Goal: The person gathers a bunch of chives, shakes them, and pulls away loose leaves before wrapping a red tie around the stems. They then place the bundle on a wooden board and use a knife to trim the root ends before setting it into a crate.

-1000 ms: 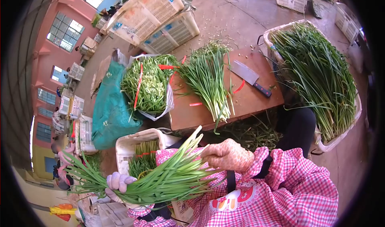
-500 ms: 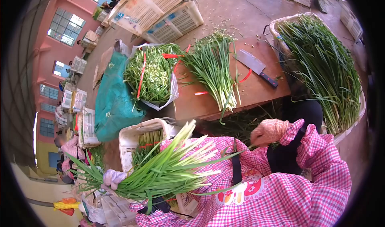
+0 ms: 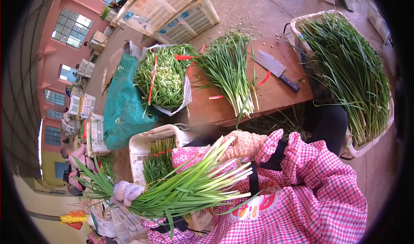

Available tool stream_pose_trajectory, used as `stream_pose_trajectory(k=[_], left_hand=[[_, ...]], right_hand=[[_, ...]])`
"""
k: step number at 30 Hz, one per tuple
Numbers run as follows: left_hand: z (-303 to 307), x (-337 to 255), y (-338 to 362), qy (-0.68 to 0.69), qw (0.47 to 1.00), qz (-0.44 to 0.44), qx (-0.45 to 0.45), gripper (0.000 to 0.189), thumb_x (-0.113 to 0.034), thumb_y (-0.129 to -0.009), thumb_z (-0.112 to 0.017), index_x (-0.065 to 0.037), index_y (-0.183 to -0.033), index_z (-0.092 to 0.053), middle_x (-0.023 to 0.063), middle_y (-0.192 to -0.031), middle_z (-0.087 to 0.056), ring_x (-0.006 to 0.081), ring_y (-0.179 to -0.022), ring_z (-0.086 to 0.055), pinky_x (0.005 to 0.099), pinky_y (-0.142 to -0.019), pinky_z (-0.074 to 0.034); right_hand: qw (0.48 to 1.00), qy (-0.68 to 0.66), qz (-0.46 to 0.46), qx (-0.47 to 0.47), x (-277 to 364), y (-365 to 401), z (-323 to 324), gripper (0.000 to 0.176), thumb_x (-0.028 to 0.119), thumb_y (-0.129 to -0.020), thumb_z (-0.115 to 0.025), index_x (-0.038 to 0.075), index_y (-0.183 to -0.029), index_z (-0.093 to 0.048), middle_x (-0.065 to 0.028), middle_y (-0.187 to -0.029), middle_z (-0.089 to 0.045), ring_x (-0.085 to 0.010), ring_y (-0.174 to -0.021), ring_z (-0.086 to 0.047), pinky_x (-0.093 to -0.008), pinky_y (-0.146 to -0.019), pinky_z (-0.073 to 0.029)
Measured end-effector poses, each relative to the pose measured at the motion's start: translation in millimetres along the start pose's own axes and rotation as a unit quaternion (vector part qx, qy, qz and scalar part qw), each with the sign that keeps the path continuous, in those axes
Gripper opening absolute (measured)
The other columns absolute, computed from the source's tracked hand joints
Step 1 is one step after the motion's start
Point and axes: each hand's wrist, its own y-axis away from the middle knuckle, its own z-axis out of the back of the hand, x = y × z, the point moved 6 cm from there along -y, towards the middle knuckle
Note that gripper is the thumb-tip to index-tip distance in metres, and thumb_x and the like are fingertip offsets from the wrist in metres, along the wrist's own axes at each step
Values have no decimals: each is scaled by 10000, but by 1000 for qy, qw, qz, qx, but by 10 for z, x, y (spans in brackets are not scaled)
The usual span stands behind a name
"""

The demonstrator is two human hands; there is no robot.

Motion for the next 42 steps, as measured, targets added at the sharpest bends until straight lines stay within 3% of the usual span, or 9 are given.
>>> stream_pose_trajectory(k=[11,13,14,16,18,21,26,34,42], left_hand=[[-84,117,105,-31,989,-111,-97,151,-213,-956,-580,-110,-910,-480,-11,-897,-463,146,-799,-513,357,-920,-400],[-24,56,170,-17,987,-97,-126,160,-224,-964,-565,-116,-889,-473,-8,-895,-463,146,-793,-511,358,-919,-401],[-5,11,208,-19,987,-98,-127,160,-224,-964,-565,-116,-889,-473,-8,-895,-463,146,-793,-511,358,-919,-401],[55,-61,278,-15,984,-113,-140,170,-240,-970,-555,-115,-890,-473,-6,-889,-462,149,-792,-512,358,-916,-404],[60,-29,239,-4,986,-117,-119,179,-248,-973,-549,-110,-890,-473,-2,-889,-464,152,-795,-516,355,-914,-406],[57,6,167,-3,993,-92,-76,154,-246,-963,-561,-120,-929,-479,-26,-884,-470,131,-783,-509,334,-928,-403],[-55,127,56,-14,997,-57,-54,152,-215,-939,-590,-122,-1039,-521,-49,-872,-475,110,-757,-494,310,-932,-399],[-39,151,120,6,996,-67,-55,193,-270,-959,-580,-104,-894,-507,2,-882,-478,164,-797,-550,352,-865,-414],[-103,343,-24,-20,986,-95,-136,254,-293,-959,-526,-144,-801,-395,-24,-784,-392,160,-735,-501,422,-828,-405]], right_hand=[[967,229,-19,-112,-421,498,446,225,313,-851,-609,125,-939,-695,-92,-847,-685,-253,-770,-629,-361,-759,-490],[806,447,-298,-248,-25,918,548,166,276,-789,-632,129,-754,-699,-99,-683,-645,-225,-648,-667,-383,-601,-522],[846,516,-89,-97,-418,900,742,137,260,-794,-605,151,-767,-684,-85,-687,-644,-256,-701,-672,-368,-656,-524],[627,732,-257,64,-823,1167,1042,155,262,-755,-645,133,-827,-691,-87,-771,-671,-282,-754,-671,-413,-646,-521],[591,775,-226,19,-540,1325,983,254,288,-730,-676,124,-923,-683,-101,-873,-669,-295,-840,-664,-437,-687,-522],[770,628,-10,-113,30,1174,702,414,313,-745,-691,93,-1090,-633,-118,-925,-660,-317,-922,-642,-457,-773,-511],[981,149,-20,-123,-193,653,559,579,373,-882,-650,24,-1324,-512,-170,-1277,-590,-269,-1183,-561,-375,-1018,-423],[983,-175,50,-16,-415,140,42,438,291,-879,-685,-11,-1186,-606,-89,-1145,-647,-177,-1068,-577,-357,-978,-429],[994,-87,15,-69,-591,173,77,258,174,-851,-697,-9,-1033,-683,-54,-922,-693,-143,-890,-627,-332,-827,-507]])
